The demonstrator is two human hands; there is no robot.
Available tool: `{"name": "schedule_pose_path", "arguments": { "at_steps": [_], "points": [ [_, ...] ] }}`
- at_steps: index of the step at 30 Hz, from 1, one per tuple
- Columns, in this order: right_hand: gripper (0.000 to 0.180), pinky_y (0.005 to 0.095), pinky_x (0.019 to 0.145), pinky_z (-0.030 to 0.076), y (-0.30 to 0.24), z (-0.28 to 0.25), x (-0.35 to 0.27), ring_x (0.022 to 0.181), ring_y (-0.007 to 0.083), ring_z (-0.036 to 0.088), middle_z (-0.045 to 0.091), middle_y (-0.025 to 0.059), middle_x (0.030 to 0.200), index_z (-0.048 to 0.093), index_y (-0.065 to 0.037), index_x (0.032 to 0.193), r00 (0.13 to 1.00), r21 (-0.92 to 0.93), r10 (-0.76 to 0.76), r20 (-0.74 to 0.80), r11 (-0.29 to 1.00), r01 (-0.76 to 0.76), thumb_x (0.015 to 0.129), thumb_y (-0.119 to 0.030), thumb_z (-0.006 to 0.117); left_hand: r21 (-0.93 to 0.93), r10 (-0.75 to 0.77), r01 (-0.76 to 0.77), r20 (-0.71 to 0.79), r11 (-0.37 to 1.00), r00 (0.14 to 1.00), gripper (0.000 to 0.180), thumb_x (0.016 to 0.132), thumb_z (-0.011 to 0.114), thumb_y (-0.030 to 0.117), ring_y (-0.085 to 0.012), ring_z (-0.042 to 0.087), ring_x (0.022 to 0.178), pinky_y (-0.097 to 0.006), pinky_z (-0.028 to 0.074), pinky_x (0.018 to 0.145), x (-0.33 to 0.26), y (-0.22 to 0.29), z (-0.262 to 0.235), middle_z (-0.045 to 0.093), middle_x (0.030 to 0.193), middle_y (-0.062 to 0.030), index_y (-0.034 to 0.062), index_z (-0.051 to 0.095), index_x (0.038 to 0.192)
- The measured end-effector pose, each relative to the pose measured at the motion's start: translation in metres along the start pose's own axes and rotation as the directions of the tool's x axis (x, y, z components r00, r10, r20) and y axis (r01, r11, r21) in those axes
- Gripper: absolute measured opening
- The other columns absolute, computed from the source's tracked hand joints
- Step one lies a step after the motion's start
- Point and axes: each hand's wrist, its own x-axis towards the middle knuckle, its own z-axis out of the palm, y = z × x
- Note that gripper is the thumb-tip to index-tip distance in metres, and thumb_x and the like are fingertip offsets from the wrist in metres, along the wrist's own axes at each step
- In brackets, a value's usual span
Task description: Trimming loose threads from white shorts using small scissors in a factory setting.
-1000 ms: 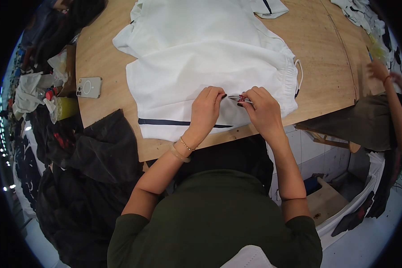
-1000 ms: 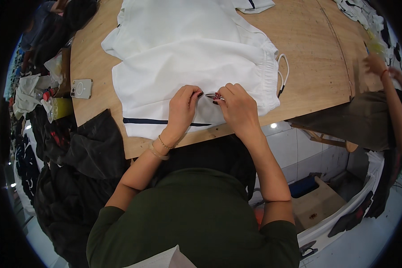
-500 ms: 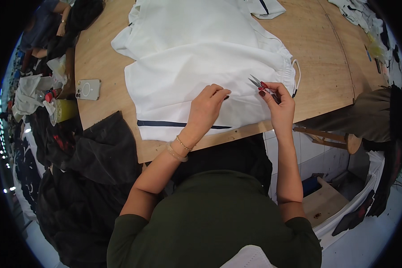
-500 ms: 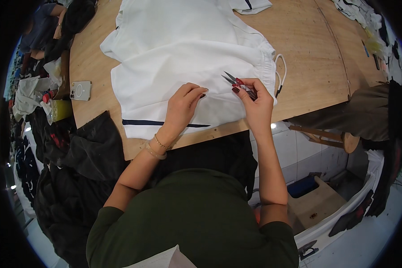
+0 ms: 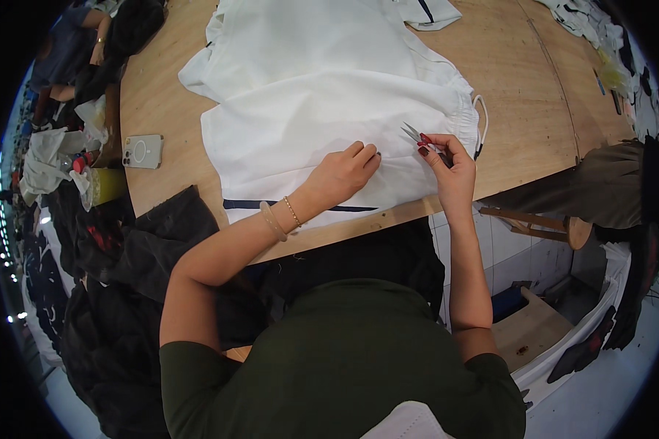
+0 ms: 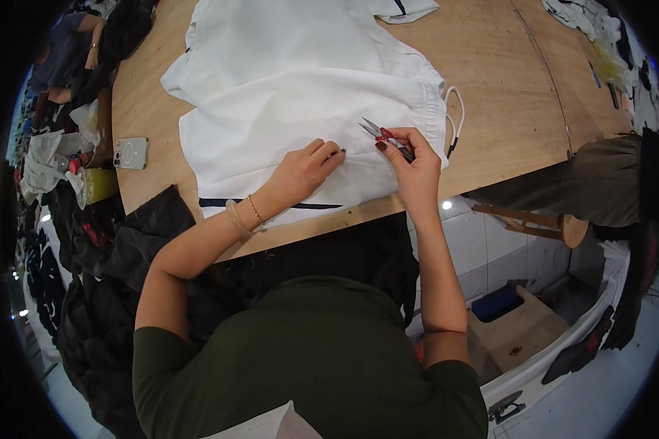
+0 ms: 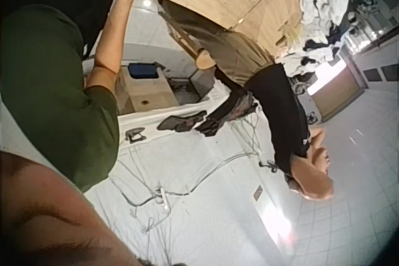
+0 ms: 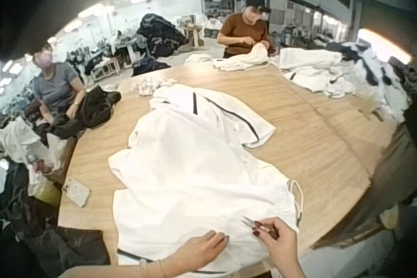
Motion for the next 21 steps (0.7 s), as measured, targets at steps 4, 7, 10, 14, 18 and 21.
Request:
{"name": "schedule_pose_path", "arguments": {
  "at_steps": [4,7,10,14,18,21],
  "points": [
    [0.017,0.0204,0.076,0.047,0.004,0.001,-0.001,0.082,0.008,0.058,0.065,0.0053,0.089,0.061,0.003,0.098,1.0,0.01,0.008,-0.015,1.0,-0.008,0.083,-0.003,0.065,-0.043,-0.043,0.04,-0.061,0.998,0.997,0.022,0.073,0.062,0.002,-0.017,0.058,0.075,-0.028,0.05,0.055,-0.003,-0.003,0.007,0.056,0.088,-0.0038,0.0049,0.06,0.094],
    [0.017,0.0206,0.076,0.047,0.004,0.0,-0.002,0.081,0.0078,0.058,0.065,0.0054,0.089,0.061,0.002,0.098,1.0,-0.015,0.014,-0.014,1.0,-0.014,0.083,-0.003,0.066,-0.264,-0.145,0.079,-0.243,0.961,0.959,0.012,0.075,0.061,0.002,-0.0192,0.059,0.07,-0.03,0.05,0.056,-0.004,-0.005,0.009,0.058,0.082,-0.0062,0.0036,0.059,0.087],
    [0.017,0.0203,0.074,0.047,0.003,0.001,-0.003,0.08,0.0073,0.058,0.065,0.0049,0.089,0.061,0.002,0.098,0.999,0.021,-0.014,0.028,1.0,0.013,0.083,-0.003,0.066,-0.46,-0.39,0.285,-0.151,0.841,0.908,0.008,0.078,0.062,0.004,-0.0203,0.06,0.064,-0.03,0.049,0.056,-0.005,-0.001,0.005,0.061,0.078,-0.0074,0.0042,0.061,0.086],
    [0.016,0.0202,0.073,0.046,0.002,0.001,-0.002,0.079,0.0071,0.058,0.065,0.0042,0.087,0.062,0.002,0.096,0.996,-0.03,0.009,0.087,1.0,-0.006,0.081,-0.002,0.066,-0.56,-0.512,0.373,-0.108,0.74,0.852,0.008,0.078,0.063,0.004,-0.0208,0.059,0.06,-0.029,0.048,0.056,-0.004,0.004,0.003,0.06,0.075,-0.0073,0.0045,0.062,0.087],
    [0.012,0.023,0.067,0.046,-0.001,-0.002,-0.004,0.072,0.0099,0.057,0.064,0.0058,0.081,0.063,0.002,0.091,0.988,-0.197,-0.006,0.152,0.98,0.036,0.08,-0.003,0.066,-0.561,-0.514,0.374,-0.109,0.738,0.851,0.01,0.08,0.063,0.003,-0.0162,0.058,0.059,-0.025,0.046,0.054,-0.004,0.004,0.004,0.061,0.078,-0.007,0.0036,0.063,0.09],
    [0.01,0.0255,0.065,0.045,-0.007,-0.004,-0.009,0.068,0.0136,0.056,0.061,0.0077,0.078,0.063,0.001,0.088,0.984,-0.332,0.015,0.177,0.942,0.046,0.08,-0.004,0.066,-0.484,-0.466,0.343,-0.157,0.805,0.871,0.01,0.078,0.063,0.003,-0.0174,0.058,0.06,-0.027,0.047,0.053,-0.004,0.006,0.006,0.06,0.078,-0.0054,0.0063,0.063,0.088]
  ]
}}
